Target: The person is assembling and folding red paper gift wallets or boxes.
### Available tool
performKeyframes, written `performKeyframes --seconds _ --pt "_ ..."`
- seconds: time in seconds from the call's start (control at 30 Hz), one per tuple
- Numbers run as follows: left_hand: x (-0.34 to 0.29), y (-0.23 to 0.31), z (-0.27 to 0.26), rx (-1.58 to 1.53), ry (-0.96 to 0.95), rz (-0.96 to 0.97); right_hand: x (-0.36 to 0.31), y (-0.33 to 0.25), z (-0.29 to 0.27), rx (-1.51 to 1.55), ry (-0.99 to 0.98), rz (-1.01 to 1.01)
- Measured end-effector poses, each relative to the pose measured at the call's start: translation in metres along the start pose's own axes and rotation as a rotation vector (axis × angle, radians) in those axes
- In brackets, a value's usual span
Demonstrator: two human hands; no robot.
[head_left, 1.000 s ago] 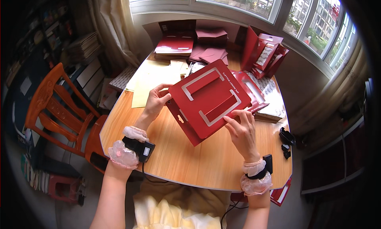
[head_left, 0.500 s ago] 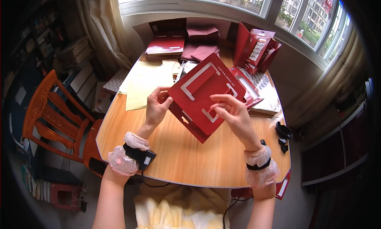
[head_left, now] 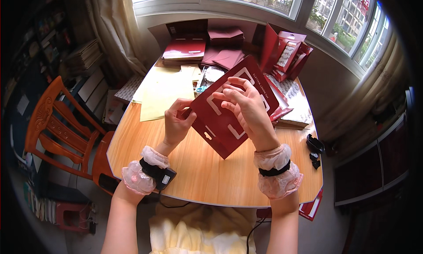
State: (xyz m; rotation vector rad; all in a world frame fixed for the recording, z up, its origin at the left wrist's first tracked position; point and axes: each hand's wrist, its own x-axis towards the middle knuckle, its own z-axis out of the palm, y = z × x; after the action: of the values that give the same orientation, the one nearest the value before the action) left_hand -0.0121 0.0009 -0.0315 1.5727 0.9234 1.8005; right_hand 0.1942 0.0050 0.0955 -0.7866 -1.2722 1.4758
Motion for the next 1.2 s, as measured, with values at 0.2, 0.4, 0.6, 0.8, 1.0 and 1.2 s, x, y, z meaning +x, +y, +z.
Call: performKeyframes --seconds 0.2,0.4,0.6,0.8,1.0,1.2 --pt "-0.015 -0.005 -0.006 -0.043 -0.039 0.059 0.010 0.011 0.002 0.314 0.090 0.107" --pt "-0.015 0.020 0.024 0.167 -0.414 0.309 -0.001 -0.005 0.002 -0.033 0.195 0.008" --pt "-0.018 0.011 0.021 0.291 -0.812 -0.027 -0.019 -0.011 0.033 -0.347 0.298 -0.139" --pt "-0.016 0.001 0.014 0.029 -0.907 -0.279 -0.036 0.002 0.023 -0.728 0.228 -0.340" --pt "0.003 -0.005 0.002 -0.556 -0.397 -0.296 -0.083 0.002 -0.003 -0.833 -0.147 -0.192" --pt "0.004 -0.013 -0.018 -0.450 -0.525 -0.177 -0.089 0.030 -0.016 -0.876 -0.182 -0.128"
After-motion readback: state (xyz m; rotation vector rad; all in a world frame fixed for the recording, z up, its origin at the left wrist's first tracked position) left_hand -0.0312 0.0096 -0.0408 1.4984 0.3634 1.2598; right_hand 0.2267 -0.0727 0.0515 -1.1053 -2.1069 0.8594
